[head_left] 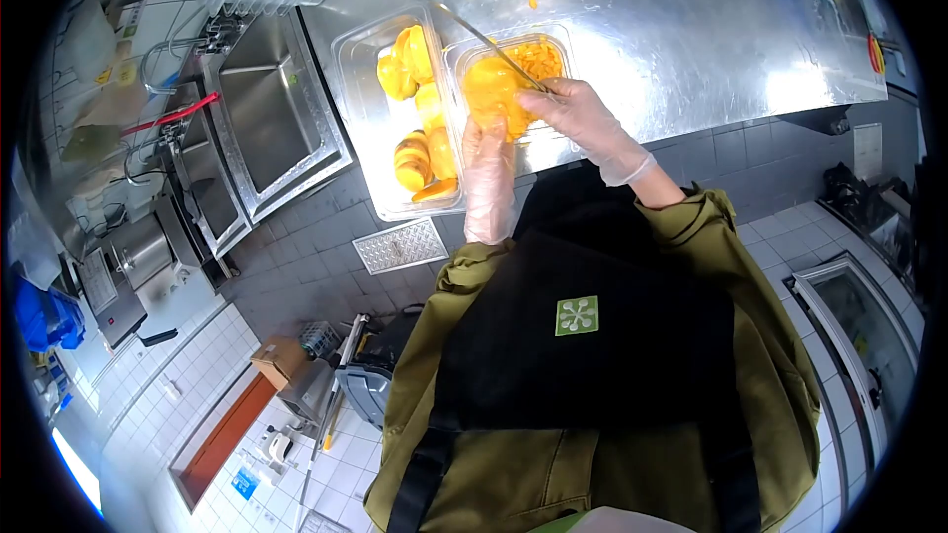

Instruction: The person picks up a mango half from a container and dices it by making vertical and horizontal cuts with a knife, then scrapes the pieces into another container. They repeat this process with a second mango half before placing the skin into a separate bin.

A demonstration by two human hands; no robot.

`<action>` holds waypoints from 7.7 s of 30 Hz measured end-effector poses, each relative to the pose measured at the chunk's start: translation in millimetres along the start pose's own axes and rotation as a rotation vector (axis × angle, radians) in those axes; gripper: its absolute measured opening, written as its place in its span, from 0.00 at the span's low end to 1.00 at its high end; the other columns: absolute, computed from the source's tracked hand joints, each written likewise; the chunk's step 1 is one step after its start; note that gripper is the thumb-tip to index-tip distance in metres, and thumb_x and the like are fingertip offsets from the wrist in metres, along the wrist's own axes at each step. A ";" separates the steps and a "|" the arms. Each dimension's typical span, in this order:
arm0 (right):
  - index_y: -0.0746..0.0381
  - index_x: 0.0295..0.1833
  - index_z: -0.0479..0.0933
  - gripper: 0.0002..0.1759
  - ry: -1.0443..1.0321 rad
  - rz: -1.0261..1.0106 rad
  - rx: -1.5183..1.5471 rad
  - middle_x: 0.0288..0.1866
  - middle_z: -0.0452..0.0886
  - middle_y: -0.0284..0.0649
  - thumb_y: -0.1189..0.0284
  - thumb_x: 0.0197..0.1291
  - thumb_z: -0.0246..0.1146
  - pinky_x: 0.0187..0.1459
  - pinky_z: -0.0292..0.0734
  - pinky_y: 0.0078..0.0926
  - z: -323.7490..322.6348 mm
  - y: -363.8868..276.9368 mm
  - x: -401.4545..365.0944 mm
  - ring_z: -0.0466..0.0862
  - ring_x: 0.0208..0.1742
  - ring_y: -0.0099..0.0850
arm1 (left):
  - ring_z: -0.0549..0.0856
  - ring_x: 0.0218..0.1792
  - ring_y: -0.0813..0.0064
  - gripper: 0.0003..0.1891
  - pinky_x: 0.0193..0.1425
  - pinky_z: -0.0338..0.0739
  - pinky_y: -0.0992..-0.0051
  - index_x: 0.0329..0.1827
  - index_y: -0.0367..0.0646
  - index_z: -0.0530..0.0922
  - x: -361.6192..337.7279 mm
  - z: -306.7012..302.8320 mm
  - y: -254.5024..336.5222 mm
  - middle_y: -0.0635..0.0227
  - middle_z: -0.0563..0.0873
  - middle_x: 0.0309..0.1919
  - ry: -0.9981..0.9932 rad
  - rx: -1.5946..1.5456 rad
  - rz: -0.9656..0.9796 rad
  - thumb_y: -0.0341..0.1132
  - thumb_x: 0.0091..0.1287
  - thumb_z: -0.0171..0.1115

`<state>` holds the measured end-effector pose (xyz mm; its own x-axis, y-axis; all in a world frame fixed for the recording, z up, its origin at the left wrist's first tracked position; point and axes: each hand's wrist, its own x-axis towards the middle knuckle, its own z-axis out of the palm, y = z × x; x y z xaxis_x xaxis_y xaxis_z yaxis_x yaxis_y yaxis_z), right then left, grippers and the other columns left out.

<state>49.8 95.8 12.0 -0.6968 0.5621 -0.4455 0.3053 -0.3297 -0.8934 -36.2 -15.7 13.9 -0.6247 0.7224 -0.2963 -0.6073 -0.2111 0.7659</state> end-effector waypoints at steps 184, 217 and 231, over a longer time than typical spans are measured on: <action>0.66 0.25 0.76 0.24 0.208 -0.320 -0.580 0.18 0.75 0.49 0.56 0.62 0.54 0.26 0.71 0.34 -7.2 -7.5 -19.5 0.78 0.22 0.45 | 0.76 0.46 0.78 0.16 0.53 0.70 0.78 0.51 0.35 0.72 -15.6 11.1 0.8 0.68 0.78 0.44 0.067 -0.031 -0.012 0.32 0.62 0.59; 0.58 0.20 0.71 0.23 0.321 -0.587 -1.052 0.13 0.72 0.37 0.51 0.55 0.58 0.17 0.69 0.28 13.3 8.9 -10.8 0.75 0.14 0.35 | 0.75 0.35 0.84 0.10 0.43 0.70 0.83 0.44 0.35 0.77 -7.7 -20.9 -2.0 0.73 0.79 0.35 0.052 0.305 -0.042 0.28 0.61 0.54; 0.60 0.21 0.73 0.23 0.201 -0.488 -1.040 0.15 0.75 0.41 0.52 0.57 0.57 0.19 0.70 0.32 9.7 -2.4 -14.2 0.77 0.17 0.39 | 0.77 0.40 0.81 0.11 0.49 0.70 0.80 0.45 0.35 0.77 -8.4 -22.5 1.7 0.71 0.80 0.39 0.098 0.125 0.046 0.31 0.62 0.56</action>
<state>52.7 81.2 21.1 -0.8002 0.5984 0.0407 0.4831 0.6832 -0.5477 -43.0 -36.9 4.8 -0.6994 0.6446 -0.3088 -0.5147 -0.1544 0.8434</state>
